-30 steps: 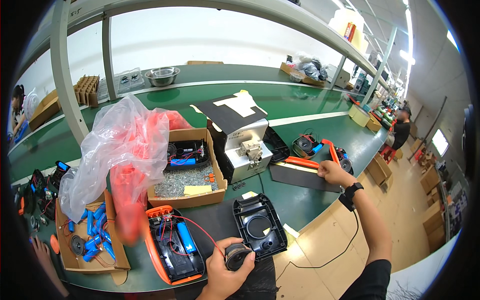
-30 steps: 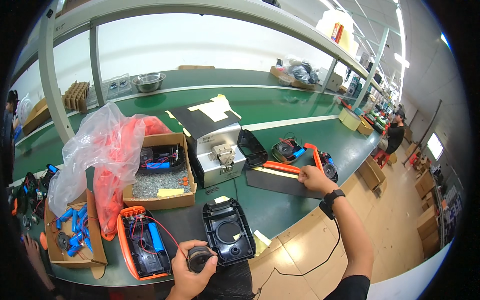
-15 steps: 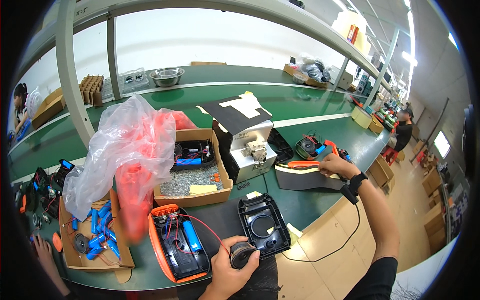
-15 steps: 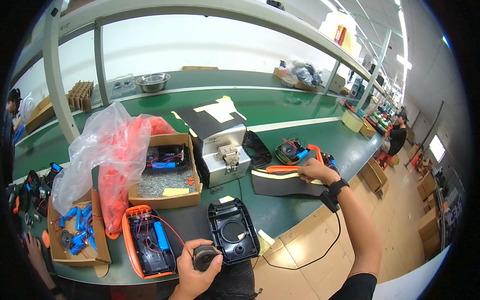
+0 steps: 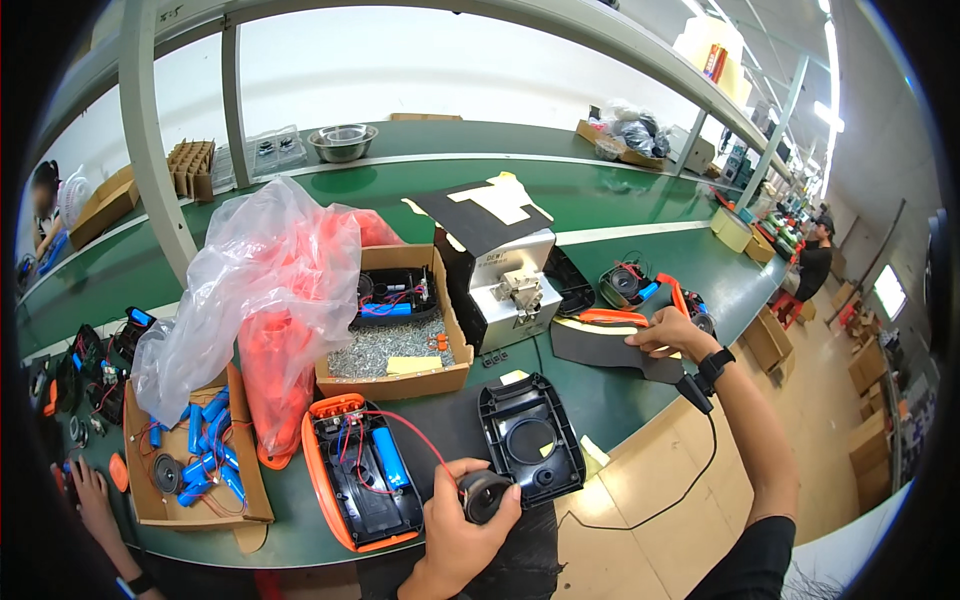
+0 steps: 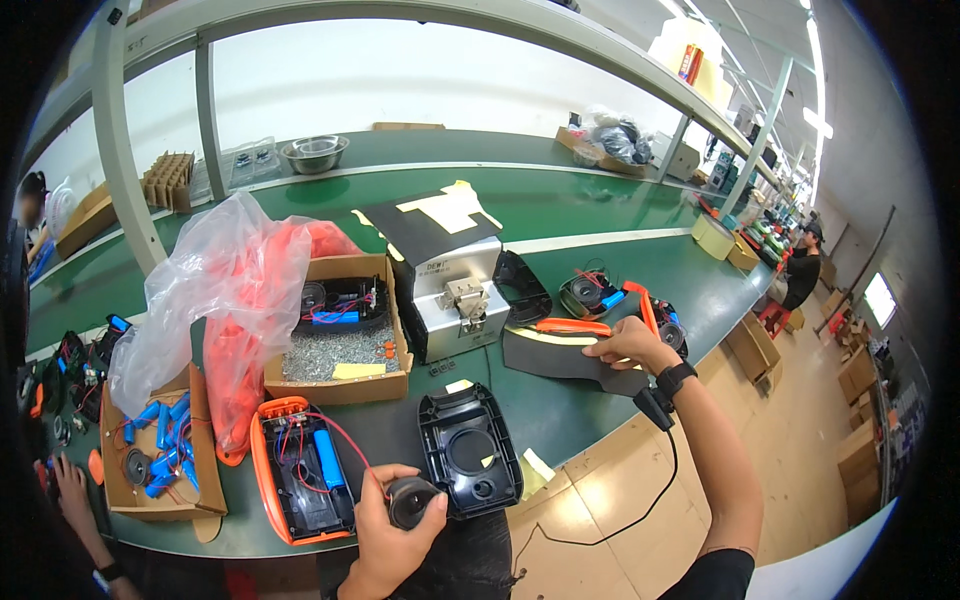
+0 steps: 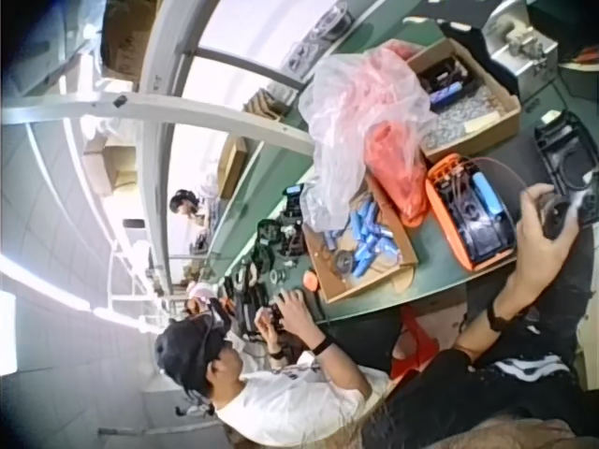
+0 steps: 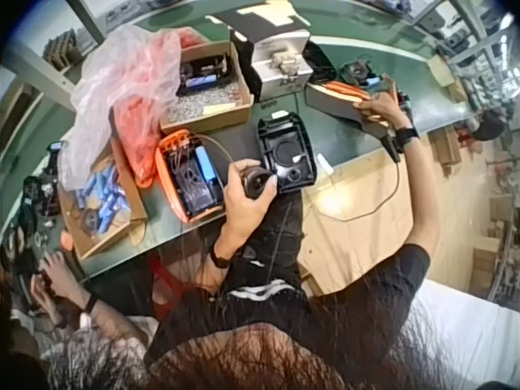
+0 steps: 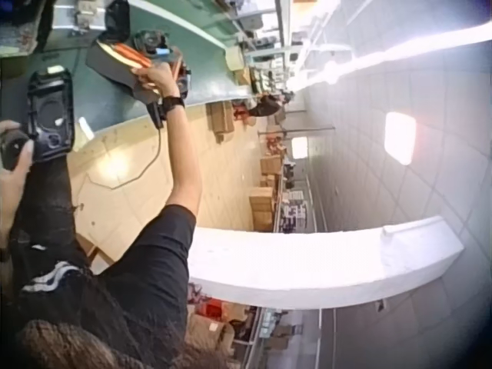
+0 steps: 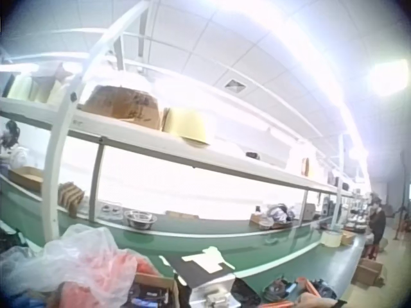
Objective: The person assembles an electronic device by hand, placing a speaker into a housing, applying adhesive tape, and connecting wires to a battery pack. They handle a red strap and fit the device's casing together.
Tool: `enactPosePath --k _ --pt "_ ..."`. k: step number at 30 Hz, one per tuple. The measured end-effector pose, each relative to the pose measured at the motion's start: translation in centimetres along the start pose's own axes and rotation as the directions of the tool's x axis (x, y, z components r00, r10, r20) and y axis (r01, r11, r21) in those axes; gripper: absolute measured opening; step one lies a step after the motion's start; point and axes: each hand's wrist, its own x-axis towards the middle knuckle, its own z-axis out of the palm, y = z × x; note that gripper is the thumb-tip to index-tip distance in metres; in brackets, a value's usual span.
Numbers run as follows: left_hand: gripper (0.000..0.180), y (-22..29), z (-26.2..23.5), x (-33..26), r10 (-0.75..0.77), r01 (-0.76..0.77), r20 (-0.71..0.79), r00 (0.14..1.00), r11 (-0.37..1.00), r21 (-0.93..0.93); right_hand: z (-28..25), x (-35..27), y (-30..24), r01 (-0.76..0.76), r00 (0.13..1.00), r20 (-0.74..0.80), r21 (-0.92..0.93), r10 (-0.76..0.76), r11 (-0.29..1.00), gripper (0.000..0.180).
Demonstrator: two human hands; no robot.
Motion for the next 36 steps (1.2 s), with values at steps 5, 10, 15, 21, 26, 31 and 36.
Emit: enactPosePath --k 5,10,15,21,26,31,36 --pt "0.078 -0.4 -0.7 0.1 0.113 -0.119 0.037 0.993 0.932 0.342 1.2 1.3 1.6 0.156 0.959 -0.176 -0.327 -0.222 0.932 0.060" --pt "0.107 0.2 -0.7 -1.8 -0.010 0.012 -0.012 1.000 0.981 0.191 2.0 2.5 3.8 0.317 0.886 -0.231 -0.332 -0.402 0.888 0.069" --pt "0.053 3.6 -0.2 -4.3 0.189 -0.110 -0.232 0.954 0.943 0.314 2.9 2.0 5.0 0.453 0.747 -0.320 -0.398 -0.583 0.798 0.068" --pt "0.044 10.7 -0.5 -2.8 0.318 -0.455 0.381 0.868 0.816 0.356 2.1 3.5 6.4 0.440 0.854 -0.321 0.025 -0.410 0.897 0.049" --pt "0.030 16.2 0.9 1.5 0.087 -0.712 0.882 0.464 0.629 0.313 1.4 1.4 4.3 0.242 0.965 -0.177 0.329 -0.192 0.913 0.025" --pt "0.043 17.5 6.5 7.5 -0.079 -0.741 0.869 0.489 0.488 0.461 1.3 1.2 4.7 0.260 0.961 -0.183 0.360 -0.205 0.896 0.023" --pt "0.043 7.7 15.7 16.7 -0.179 -0.764 0.839 0.515 0.347 0.543 1.8 2.0 5.8 0.296 0.948 -0.243 0.447 -0.204 0.844 0.024"
